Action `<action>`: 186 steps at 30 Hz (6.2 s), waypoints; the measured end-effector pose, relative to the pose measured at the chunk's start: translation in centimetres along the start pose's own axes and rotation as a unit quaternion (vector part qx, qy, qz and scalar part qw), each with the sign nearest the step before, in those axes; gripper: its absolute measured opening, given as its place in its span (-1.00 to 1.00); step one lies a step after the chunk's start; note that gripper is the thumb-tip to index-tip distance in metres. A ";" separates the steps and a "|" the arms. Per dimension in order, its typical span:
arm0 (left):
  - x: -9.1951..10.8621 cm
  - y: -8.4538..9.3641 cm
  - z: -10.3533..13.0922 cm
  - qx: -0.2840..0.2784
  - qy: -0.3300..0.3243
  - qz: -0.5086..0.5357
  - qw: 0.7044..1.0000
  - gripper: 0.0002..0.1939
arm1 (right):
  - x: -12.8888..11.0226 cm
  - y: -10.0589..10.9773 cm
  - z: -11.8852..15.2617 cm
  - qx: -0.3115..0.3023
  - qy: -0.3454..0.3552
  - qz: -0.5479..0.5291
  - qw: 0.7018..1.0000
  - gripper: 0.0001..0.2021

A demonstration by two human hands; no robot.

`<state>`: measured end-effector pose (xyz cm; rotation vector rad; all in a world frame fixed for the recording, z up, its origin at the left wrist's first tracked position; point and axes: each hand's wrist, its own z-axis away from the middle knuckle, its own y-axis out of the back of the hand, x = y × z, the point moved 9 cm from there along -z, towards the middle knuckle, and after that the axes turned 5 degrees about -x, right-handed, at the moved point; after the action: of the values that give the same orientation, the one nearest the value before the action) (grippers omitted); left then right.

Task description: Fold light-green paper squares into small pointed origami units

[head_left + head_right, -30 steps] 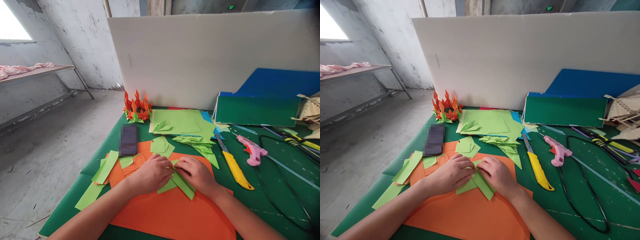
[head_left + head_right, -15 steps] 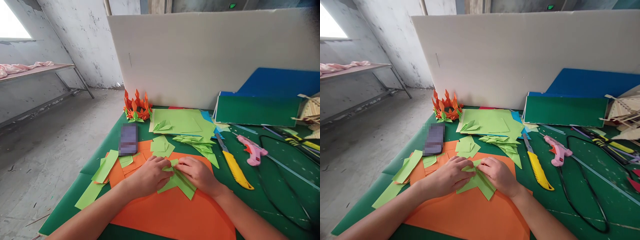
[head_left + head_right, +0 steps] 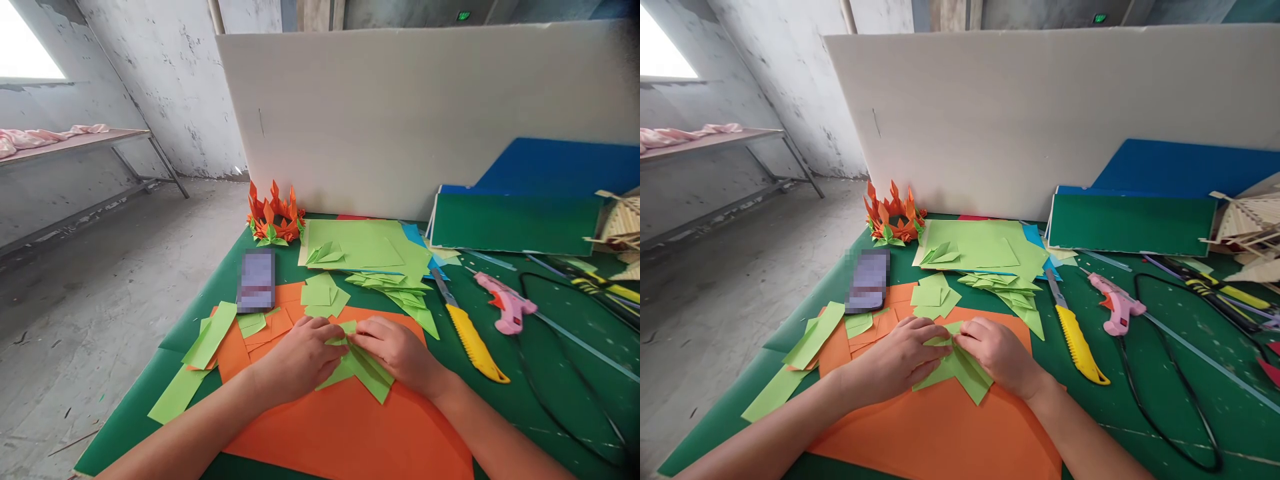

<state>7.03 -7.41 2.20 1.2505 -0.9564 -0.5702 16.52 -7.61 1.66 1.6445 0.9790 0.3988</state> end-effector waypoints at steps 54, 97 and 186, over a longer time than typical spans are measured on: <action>0.4 -1.9 0.0 -0.024 0.063 -0.071 0.995 -0.50 | 3.5 -1.8 1.1 0.010 -0.248 -0.154 0.956 -0.95; 0.7 -1.2 0.0 -0.010 0.084 -0.021 0.996 -0.75 | 1.0 -0.3 0.9 0.049 -0.142 -0.155 0.976 -0.83; 1.4 -0.2 -0.1 -0.029 0.071 -0.074 0.994 -0.62 | 0.8 0.8 1.8 -0.046 -0.032 -0.076 0.996 -0.76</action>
<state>7.88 -8.57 2.45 1.2988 -0.7275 -0.6126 18.62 -8.16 1.63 1.4806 1.0158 0.2816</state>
